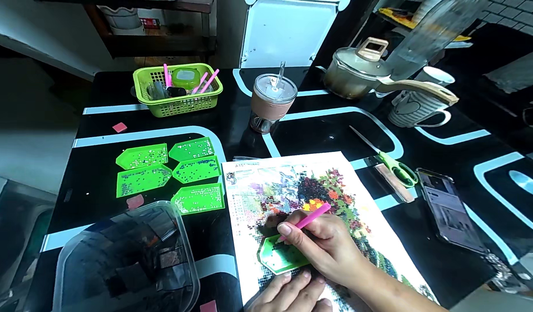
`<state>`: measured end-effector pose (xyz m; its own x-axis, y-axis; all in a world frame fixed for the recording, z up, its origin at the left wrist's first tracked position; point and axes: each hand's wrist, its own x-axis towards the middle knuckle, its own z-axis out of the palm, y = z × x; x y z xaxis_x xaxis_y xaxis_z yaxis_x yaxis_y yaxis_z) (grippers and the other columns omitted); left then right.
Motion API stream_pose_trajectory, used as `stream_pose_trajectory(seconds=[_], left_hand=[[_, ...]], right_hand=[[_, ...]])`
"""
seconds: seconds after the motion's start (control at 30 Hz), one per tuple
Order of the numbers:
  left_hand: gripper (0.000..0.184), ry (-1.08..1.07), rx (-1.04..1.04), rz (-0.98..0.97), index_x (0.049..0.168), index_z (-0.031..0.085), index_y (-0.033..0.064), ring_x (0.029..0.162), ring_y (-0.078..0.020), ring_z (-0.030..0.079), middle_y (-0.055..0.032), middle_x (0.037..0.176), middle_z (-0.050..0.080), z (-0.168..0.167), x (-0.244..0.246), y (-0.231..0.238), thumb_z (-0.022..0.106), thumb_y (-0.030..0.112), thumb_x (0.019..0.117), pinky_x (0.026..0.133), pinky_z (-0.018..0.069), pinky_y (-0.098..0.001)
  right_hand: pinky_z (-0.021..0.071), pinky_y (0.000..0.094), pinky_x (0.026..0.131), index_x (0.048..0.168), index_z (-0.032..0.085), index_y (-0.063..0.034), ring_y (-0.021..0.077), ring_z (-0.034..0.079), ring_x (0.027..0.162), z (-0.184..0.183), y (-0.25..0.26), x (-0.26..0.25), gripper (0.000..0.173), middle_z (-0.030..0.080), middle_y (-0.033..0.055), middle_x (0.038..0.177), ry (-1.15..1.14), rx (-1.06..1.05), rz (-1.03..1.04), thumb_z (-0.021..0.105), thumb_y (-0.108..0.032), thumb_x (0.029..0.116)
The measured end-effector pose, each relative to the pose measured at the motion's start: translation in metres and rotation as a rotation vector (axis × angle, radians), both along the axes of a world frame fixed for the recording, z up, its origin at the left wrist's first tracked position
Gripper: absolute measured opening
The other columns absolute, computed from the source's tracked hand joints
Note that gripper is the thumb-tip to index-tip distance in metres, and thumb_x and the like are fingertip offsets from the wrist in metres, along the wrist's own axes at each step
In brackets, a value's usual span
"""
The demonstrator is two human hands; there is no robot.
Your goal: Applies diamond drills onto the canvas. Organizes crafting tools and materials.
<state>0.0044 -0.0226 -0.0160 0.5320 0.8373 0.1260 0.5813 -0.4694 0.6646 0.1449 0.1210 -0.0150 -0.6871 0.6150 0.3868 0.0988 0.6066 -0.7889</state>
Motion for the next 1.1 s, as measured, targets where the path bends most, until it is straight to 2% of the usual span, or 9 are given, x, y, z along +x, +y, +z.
stream_pose_trajectory(seconds=[0.17,0.33,0.53,0.6,0.7,0.77,0.83,1.1], left_hand=[[0.047,0.010,-0.013,-0.014,0.142,0.058,0.0050,0.145,-0.0304,0.046,-0.0143,0.153,0.052,0.001,0.000,0.001,0.061,0.026,0.1006,0.121,0.0322,-0.0468],[0.047,-0.003,-0.009,-0.010,0.141,0.059,0.0042,0.144,-0.0316,0.047,-0.0150,0.151,0.054,0.001,-0.001,0.000,0.061,0.026,0.1002,0.120,0.0325,-0.0475],[0.046,-0.004,0.001,0.001,0.141,0.059,0.0050,0.143,-0.0307,0.048,-0.0141,0.150,0.055,0.000,0.000,0.000,0.062,0.025,0.0998,0.120,0.0325,-0.0466],[0.046,-0.005,-0.001,-0.005,0.142,0.059,0.0044,0.145,-0.0310,0.047,-0.0145,0.152,0.054,-0.001,0.000,0.000,0.061,0.025,0.1002,0.121,0.0316,-0.0469],[0.046,-0.002,-0.007,-0.013,0.142,0.058,0.0045,0.145,-0.0308,0.046,-0.0145,0.153,0.052,-0.001,0.000,0.000,0.060,0.026,0.1010,0.121,0.0320,-0.0467],[0.047,0.012,-0.007,-0.017,0.142,0.058,0.0042,0.145,-0.0312,0.046,-0.0147,0.153,0.052,0.000,-0.001,0.000,0.060,0.026,0.1009,0.121,0.0320,-0.0471],[0.048,0.025,-0.002,-0.028,0.143,0.057,0.0044,0.146,-0.0312,0.045,-0.0146,0.154,0.051,0.001,-0.001,0.001,0.060,0.027,0.1010,0.121,0.0317,-0.0472],[0.048,0.037,-0.003,-0.032,0.144,0.057,0.0041,0.146,-0.0316,0.045,-0.0148,0.154,0.051,0.002,-0.001,0.001,0.060,0.027,0.1012,0.120,0.0320,-0.0477]], right_hand=[[0.0519,0.0122,0.062,0.092,0.068,-0.0099,-0.0033,0.062,0.067,0.004,0.004,0.002,0.025,0.068,-0.0058,0.077,0.089,-0.139,-0.063,0.056,-0.025,0.1072],[0.0548,0.0172,0.067,0.093,0.068,-0.0023,0.0011,0.065,0.073,0.000,0.000,0.000,0.030,0.069,0.0019,0.079,0.026,-0.029,0.004,0.054,-0.024,0.1080],[0.0533,0.0191,0.068,0.092,0.069,-0.0034,0.0031,0.064,0.072,-0.001,-0.001,-0.001,0.031,0.069,0.0032,0.078,-0.013,0.069,0.002,0.054,-0.026,0.1081],[0.0540,0.0164,0.067,0.093,0.069,-0.0036,0.0004,0.064,0.073,0.001,0.000,-0.001,0.030,0.069,0.0010,0.079,0.026,-0.005,-0.006,0.054,-0.024,0.1082],[0.0529,0.0136,0.060,0.092,0.069,-0.0128,-0.0026,0.063,0.065,0.005,0.005,0.003,0.024,0.069,-0.0064,0.076,0.108,-0.207,-0.114,0.056,-0.025,0.1065],[0.0519,0.0148,0.054,0.090,0.070,-0.0168,0.0000,0.062,0.058,0.007,0.013,0.009,0.023,0.070,-0.0054,0.073,0.115,-0.327,-0.251,0.057,-0.027,0.1054],[0.0511,0.0154,0.052,0.087,0.069,-0.0165,0.0022,0.061,0.055,0.008,0.020,0.013,0.025,0.070,-0.0034,0.070,0.103,-0.383,-0.359,0.055,-0.025,0.1051],[0.0496,0.0127,0.053,0.088,0.066,-0.0162,-0.0020,0.059,0.056,-0.005,0.016,0.013,0.022,0.066,-0.0083,0.069,0.051,-0.229,-0.288,0.055,-0.025,0.1055]])
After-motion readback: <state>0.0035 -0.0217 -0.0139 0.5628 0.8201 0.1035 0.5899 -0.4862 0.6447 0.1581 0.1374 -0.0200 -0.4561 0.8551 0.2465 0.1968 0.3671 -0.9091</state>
